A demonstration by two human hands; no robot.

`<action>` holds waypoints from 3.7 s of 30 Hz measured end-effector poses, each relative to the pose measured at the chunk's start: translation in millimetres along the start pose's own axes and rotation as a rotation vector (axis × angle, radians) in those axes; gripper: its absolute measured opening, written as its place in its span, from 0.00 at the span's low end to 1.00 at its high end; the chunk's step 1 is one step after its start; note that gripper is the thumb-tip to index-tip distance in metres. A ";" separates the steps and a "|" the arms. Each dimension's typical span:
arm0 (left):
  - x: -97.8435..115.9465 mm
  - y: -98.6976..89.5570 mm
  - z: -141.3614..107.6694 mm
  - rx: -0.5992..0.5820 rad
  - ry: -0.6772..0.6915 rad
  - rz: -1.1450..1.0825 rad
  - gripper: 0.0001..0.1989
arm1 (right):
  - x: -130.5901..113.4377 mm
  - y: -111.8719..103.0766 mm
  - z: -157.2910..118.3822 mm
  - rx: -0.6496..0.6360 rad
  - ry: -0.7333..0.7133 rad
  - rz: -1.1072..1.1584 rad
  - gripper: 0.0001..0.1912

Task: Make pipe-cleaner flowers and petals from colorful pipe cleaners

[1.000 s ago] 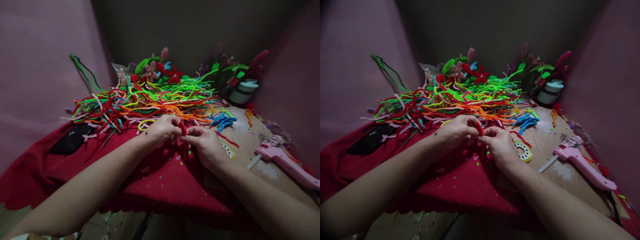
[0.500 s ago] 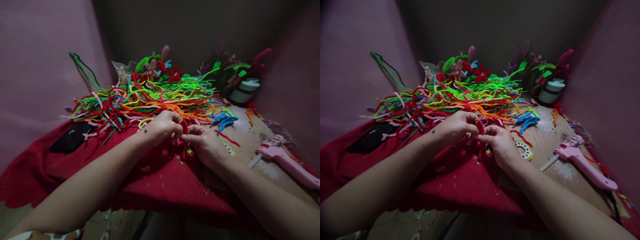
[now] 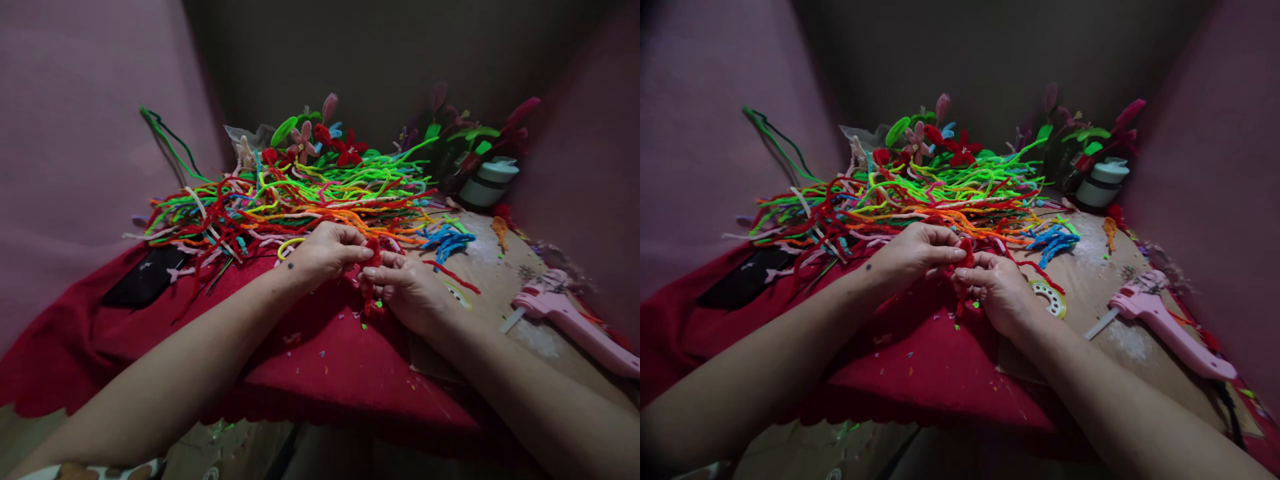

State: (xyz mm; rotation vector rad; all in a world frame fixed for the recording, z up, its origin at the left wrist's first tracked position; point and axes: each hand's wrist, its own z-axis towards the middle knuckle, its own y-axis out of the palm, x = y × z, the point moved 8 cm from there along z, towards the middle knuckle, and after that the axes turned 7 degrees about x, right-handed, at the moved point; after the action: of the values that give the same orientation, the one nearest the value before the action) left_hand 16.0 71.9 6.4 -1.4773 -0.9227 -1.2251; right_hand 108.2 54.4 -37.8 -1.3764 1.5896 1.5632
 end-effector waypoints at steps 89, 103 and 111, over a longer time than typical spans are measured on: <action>1.0 7.2 -4.1 0.099 0.075 -0.031 0.06 | -15.8 -16.2 5.5 0.188 -0.162 0.045 0.08; 33.6 12.4 -25.7 0.155 0.767 0.464 0.07 | -16.8 -12.7 4.5 0.132 -0.132 0.029 0.10; -7.0 8.6 -9.5 -0.126 -0.089 -0.190 0.09 | -33.4 -7.5 -5.8 0.145 -0.310 -0.224 0.09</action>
State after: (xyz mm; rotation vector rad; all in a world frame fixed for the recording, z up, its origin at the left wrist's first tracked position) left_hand 20.4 60.8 -2.0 -1.5817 -1.0826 -1.3861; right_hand 128.2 60.3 -10.0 -1.1279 1.2881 1.4174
